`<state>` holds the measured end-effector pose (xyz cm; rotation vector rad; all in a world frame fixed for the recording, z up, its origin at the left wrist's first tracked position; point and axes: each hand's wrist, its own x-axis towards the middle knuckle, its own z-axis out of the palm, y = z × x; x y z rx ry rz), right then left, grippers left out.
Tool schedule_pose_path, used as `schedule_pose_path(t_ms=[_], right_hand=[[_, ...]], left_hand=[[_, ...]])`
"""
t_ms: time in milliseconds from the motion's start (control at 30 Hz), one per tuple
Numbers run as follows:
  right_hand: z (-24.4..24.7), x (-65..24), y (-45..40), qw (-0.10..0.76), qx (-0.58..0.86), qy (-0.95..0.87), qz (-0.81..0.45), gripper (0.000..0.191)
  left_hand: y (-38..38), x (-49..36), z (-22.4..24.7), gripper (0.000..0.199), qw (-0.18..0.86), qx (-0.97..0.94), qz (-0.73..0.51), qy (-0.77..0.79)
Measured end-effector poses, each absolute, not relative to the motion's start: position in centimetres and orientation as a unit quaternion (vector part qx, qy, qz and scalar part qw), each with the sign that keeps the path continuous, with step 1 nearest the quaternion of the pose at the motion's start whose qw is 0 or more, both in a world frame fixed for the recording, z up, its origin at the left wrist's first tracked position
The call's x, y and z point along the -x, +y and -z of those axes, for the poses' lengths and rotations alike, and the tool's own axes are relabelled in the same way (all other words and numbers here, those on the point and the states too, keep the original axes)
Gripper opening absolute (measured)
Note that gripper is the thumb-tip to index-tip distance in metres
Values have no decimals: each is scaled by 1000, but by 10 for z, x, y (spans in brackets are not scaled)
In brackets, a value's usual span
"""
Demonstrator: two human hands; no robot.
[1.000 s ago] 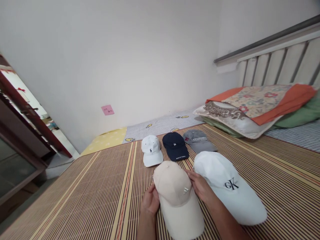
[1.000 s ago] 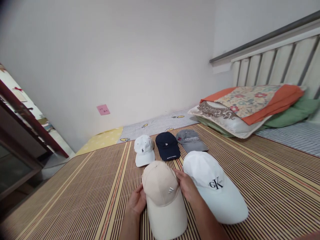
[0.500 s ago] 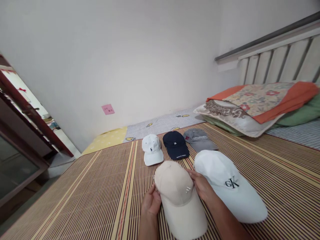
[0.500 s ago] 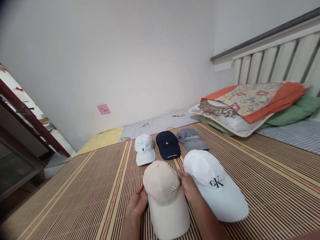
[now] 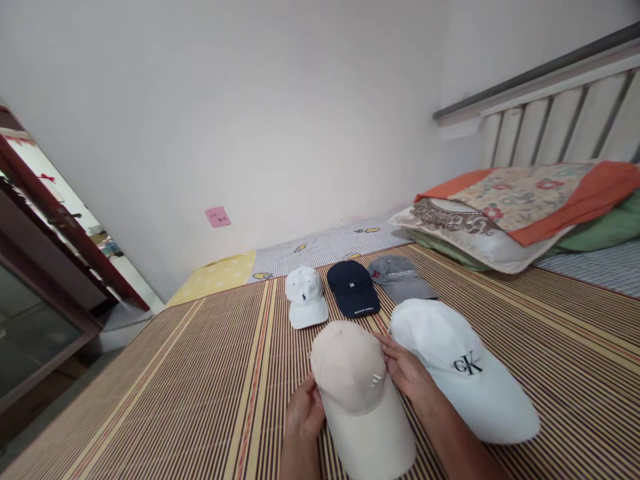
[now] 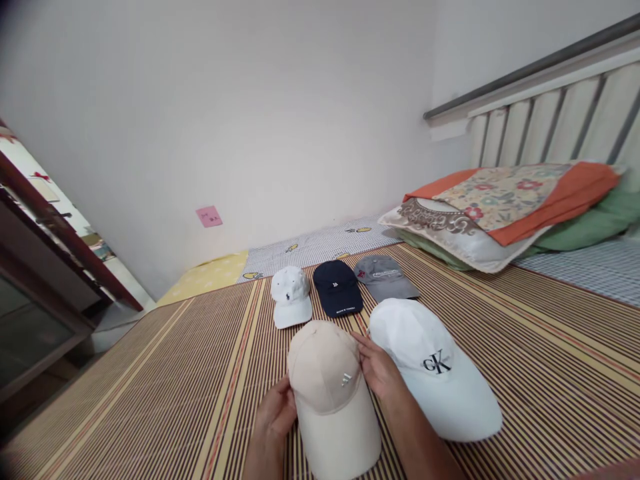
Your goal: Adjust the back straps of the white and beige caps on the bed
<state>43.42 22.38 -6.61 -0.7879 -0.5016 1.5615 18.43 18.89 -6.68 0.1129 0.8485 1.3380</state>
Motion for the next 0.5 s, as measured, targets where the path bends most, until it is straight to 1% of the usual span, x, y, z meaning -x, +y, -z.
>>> schedule_pose_path(t_ms=[167, 267, 400, 500], right_hand=[[78, -434, 230, 623, 331, -201, -679, 40], [81, -433, 232, 625, 324, -199, -682, 36], [80, -432, 230, 608, 317, -207, -698, 26], [79, -432, 229, 604, 317, -213, -699, 24]], left_hand=[[184, -185, 55, 37, 707, -26, -602, 370], [182, -186, 47, 39, 714, -23, -605, 353], [179, -186, 38, 34, 721, -25, -603, 341], [176, -188, 34, 29, 715, -24, -602, 354]])
